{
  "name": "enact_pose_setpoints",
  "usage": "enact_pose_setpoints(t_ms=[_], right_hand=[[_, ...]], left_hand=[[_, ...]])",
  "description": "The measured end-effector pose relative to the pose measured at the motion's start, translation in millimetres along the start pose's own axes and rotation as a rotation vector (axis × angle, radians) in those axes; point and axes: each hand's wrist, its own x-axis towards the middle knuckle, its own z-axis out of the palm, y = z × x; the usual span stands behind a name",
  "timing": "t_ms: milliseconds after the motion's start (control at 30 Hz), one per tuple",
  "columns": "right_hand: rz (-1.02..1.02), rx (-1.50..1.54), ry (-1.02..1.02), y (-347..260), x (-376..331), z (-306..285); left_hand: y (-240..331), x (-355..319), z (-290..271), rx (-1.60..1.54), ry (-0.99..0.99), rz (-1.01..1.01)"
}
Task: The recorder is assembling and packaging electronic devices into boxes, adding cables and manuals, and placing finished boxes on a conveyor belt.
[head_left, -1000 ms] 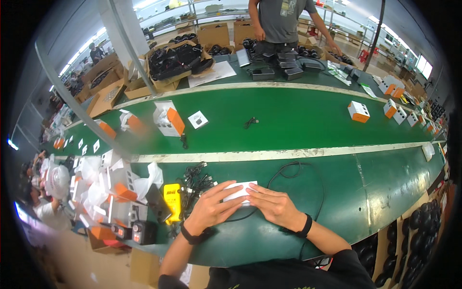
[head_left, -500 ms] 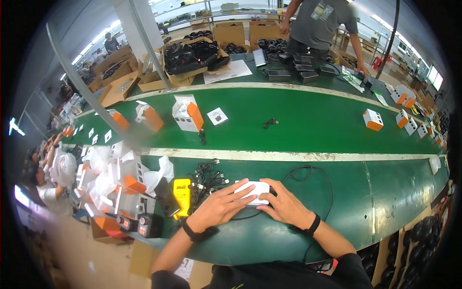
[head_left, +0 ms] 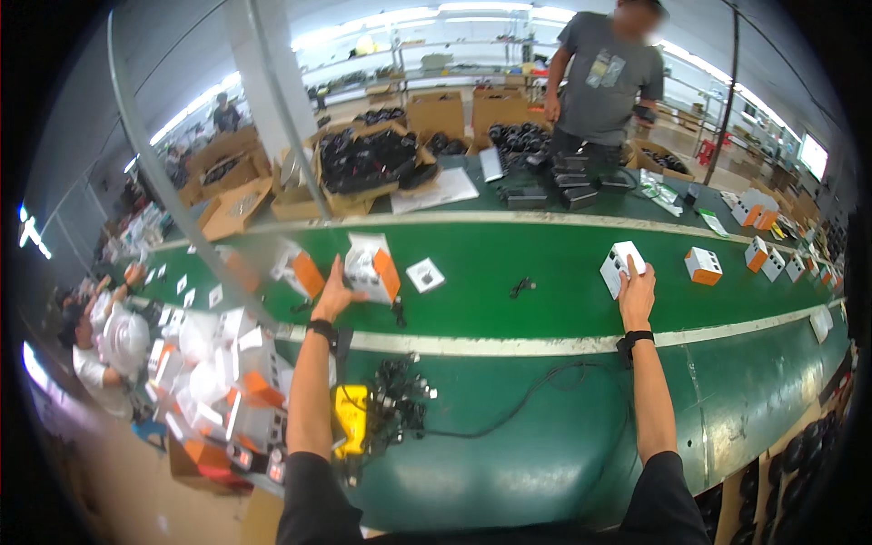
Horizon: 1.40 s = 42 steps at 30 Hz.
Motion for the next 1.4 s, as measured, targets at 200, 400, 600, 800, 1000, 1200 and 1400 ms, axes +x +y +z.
enact_pose_setpoints(t_ms=[200, 400, 600, 800, 1000, 1200, 1400], right_hand=[[-0.403, -0.231, -0.050, -55, 2, -2], [0.005, 0.010, -0.586, -143, -47, 71], [-0.166, -0.167, -0.543, -141, -57, 104], [-0.351, 0.466, -0.455, -175, -96, -22], [-0.647, 0.742, -0.214, -221, -181, -206], [-0.850, 0.381, -0.438, -252, -221, -178], [-0.831, 0.240, -0.582, -262, -213, -179]], left_hand=[[36, 19, 61, -0.332, -0.203, 0.014], [118, -45, 83, 0.090, -0.021, 0.203], [211, -233, 122, -0.109, -0.084, 0.171], [202, -348, 150, -0.010, -0.132, 0.082], [196, -351, 144, -0.386, -0.162, -0.047], [186, -351, 153, -0.395, -0.170, -0.007], [162, -344, 146, -0.815, -0.172, 0.034]])
